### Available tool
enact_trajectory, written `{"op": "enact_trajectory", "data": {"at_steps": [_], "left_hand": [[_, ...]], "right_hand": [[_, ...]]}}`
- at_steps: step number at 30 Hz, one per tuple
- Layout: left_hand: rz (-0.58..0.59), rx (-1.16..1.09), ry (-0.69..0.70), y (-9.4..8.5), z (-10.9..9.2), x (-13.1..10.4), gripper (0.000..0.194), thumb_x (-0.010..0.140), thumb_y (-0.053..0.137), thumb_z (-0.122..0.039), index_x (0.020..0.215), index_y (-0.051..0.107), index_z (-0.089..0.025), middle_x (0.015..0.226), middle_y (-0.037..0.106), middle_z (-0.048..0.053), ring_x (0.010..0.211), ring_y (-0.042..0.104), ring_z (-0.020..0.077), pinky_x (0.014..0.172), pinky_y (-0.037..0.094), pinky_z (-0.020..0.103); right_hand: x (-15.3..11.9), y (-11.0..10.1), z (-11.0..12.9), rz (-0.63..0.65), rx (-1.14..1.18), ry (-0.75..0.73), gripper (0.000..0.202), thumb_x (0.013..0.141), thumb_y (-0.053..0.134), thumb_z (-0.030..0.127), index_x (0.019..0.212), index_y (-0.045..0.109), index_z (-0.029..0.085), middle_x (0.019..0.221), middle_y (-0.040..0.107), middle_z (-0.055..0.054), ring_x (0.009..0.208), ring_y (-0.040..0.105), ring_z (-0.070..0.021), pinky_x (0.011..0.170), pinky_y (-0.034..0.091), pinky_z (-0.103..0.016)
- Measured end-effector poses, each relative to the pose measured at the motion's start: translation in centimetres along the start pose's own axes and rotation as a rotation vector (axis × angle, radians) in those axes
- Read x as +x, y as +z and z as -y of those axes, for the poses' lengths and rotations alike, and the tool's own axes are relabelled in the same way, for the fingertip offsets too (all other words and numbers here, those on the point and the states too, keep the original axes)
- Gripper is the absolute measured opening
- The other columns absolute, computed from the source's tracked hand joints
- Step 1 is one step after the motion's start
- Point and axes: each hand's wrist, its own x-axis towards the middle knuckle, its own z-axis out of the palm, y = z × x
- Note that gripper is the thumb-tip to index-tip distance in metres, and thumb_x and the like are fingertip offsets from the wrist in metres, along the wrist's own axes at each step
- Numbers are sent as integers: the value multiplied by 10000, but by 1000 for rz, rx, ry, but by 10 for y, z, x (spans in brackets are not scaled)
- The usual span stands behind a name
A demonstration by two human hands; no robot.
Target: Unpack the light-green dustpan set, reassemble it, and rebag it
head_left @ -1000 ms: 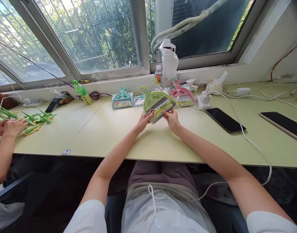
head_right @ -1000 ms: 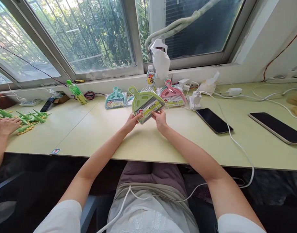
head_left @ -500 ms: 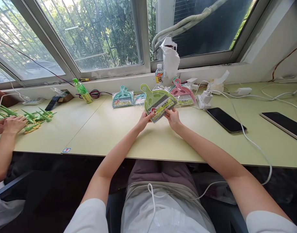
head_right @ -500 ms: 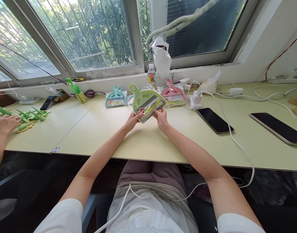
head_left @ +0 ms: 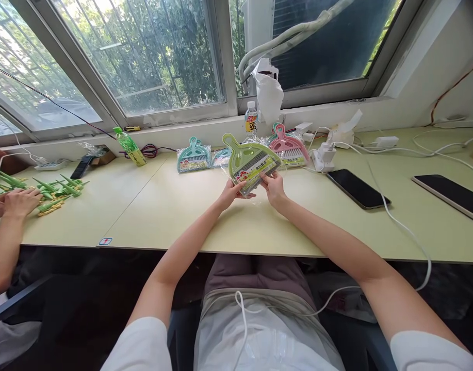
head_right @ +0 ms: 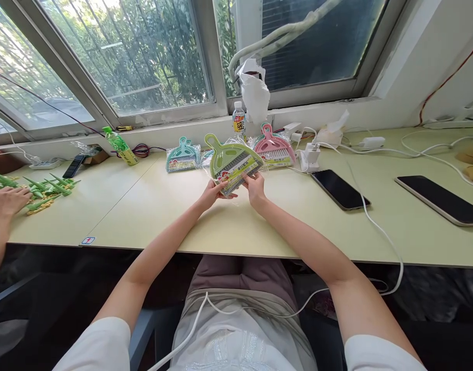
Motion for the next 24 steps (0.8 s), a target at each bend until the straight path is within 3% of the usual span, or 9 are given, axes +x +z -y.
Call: {"op": "enact_trajectory", "data": {"at_steps": [6,13,18,24], "left_hand": [[27,-4,-5,-1,1,0,564,808,704,-459,1252,548,-149,1024,736,145,826,741,281,797,605,454],[27,-2,10,-4,-1,2,597,795,715,-426,1284,513,-148,1029,736,154,738,739,270,735,610,441],[1,14,1,-8,1,4,595,787,694,-391,1289,508,-131,993,738,153,675,730,259,718,604,457],[-50,23,0,-12,2,7,573,762,683,-372,1252,520,-124,914,744,133,609,711,241,685,598,444]], "right_hand": [[1,-2,-1,4,-5,18,289,683,780,234,876,564,223,1008,692,-27,1063,668,-206,950,579,-371],[6,-4,-1,18,2,36,254,704,773,200,865,578,217,1007,707,-23,1038,684,-203,954,585,-374],[15,-8,-1,91,-42,154,216,723,761,159,859,598,205,939,736,-25,973,709,-208,958,586,-398],[21,-9,0,92,-60,242,159,787,722,140,853,593,207,836,745,-21,870,728,-191,948,588,-404]]}}
